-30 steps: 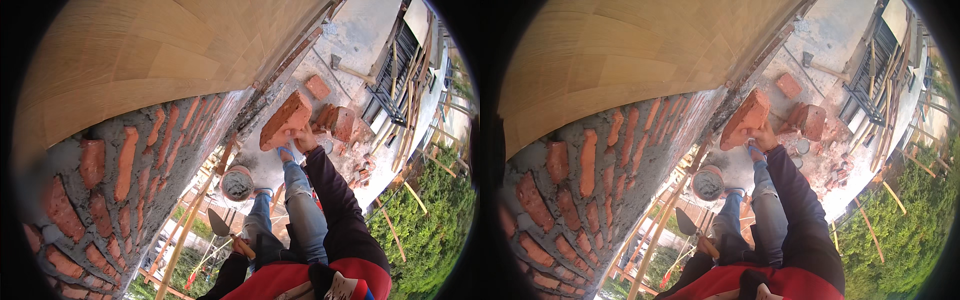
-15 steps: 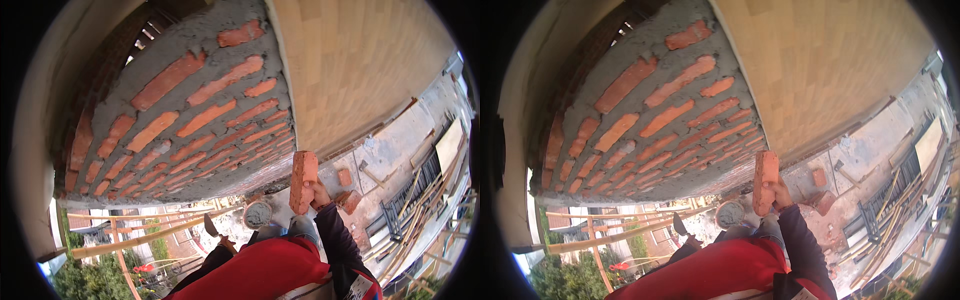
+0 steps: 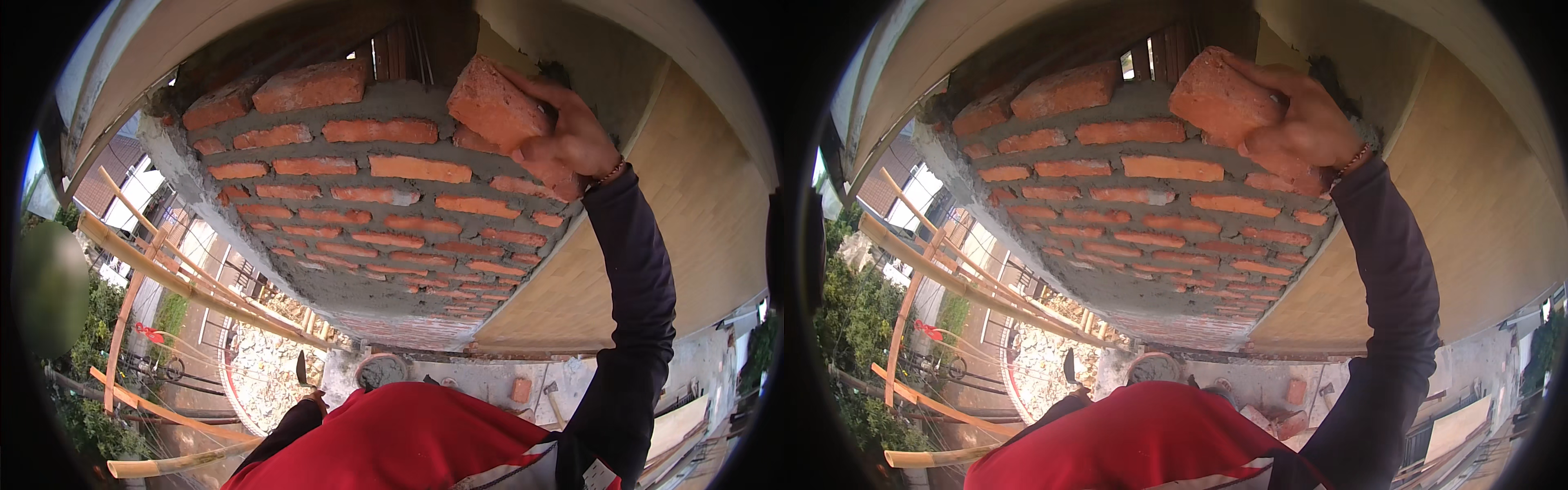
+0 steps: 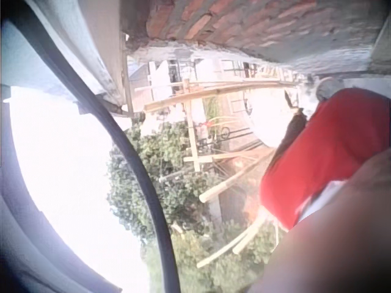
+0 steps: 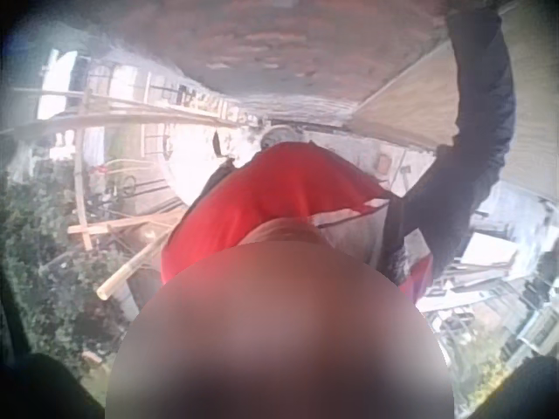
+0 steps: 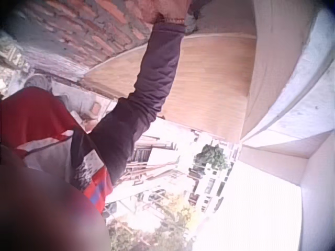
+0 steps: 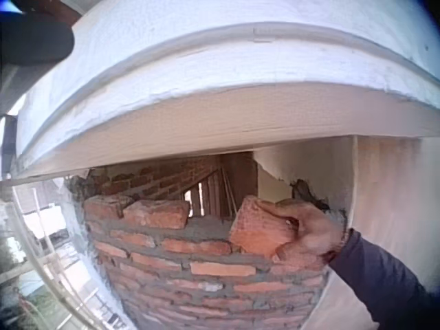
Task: The person applies mortar to a brick wall using a trowel and places bricks into the wall. The person repeatedly scoops mortar from a bucket and spreads it between bricks while working on an elevated scaffold.
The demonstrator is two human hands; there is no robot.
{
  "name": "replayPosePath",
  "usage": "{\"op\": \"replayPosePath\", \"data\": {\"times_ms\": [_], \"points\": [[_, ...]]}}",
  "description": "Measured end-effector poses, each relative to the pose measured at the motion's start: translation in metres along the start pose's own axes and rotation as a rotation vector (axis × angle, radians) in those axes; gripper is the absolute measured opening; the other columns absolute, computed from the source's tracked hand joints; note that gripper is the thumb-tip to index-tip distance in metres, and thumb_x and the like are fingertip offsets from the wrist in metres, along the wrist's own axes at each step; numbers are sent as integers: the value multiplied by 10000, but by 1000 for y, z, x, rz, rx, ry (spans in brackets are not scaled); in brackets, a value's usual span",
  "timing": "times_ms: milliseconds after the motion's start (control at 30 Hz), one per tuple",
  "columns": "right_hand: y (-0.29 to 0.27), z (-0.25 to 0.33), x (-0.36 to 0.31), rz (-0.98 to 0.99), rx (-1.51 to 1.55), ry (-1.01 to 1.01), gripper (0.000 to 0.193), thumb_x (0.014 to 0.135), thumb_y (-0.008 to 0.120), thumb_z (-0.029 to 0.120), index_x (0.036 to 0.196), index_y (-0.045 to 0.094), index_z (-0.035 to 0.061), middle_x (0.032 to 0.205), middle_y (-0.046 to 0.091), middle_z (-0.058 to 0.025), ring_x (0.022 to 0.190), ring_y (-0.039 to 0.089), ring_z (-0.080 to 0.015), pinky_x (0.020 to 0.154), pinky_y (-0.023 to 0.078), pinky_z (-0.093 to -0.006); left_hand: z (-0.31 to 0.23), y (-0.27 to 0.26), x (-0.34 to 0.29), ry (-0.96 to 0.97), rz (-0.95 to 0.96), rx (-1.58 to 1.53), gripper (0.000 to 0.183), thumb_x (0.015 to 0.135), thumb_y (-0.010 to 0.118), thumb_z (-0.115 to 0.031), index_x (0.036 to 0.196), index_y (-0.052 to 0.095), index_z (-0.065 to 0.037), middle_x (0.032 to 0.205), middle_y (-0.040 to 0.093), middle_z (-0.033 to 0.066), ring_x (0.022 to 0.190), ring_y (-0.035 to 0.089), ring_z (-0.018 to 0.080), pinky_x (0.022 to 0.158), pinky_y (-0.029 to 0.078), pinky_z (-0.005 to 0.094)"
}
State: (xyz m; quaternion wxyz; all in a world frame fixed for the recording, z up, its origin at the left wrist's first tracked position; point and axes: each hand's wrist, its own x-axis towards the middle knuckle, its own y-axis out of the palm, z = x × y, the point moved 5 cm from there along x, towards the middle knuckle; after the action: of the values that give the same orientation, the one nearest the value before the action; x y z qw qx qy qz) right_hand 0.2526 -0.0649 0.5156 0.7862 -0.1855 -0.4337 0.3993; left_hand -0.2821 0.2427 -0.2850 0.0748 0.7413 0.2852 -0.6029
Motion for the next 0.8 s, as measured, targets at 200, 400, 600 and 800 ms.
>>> {"op": "replayPosePath", "data": {"times_ms": [200,400,600,800], "points": [[7,-43,121,230,-244,91,879,572,754,61,1410,490,48,1325,568,-140,1239,514,-227,1060,370,-312,55,38,-18,167,-266,-98,459,942,464,-305,1321,520,-53,1071,676,250,970,654,347,911,488,417],[33,-77,161,389,-244,72,811,596,776,113,1372,543,80,1298,590,-146,1227,530,-245,1041,399,-328,100,95,-35,151,-392,-117,439,927,489,-300,1290,547,-59,1072,671,249,972,647,348,904,488,418],[47,-78,171,461,-229,33,795,599,781,140,1361,561,94,1282,603,-139,1215,539,-240,1029,407,-321,117,133,-42,147,-422,-170,420,913,514,-296,1259,575,-65,1073,665,248,975,641,349,898,488,420],[47,-91,175,540,-203,94,794,613,773,160,1374,550,107,1278,608,-133,1196,549,-236,1034,397,-320,124,146,-46,169,-417,-260,401,899,539,-292,1228,602,-71,1074,660,247,978,635,350,891,489,422]]}}
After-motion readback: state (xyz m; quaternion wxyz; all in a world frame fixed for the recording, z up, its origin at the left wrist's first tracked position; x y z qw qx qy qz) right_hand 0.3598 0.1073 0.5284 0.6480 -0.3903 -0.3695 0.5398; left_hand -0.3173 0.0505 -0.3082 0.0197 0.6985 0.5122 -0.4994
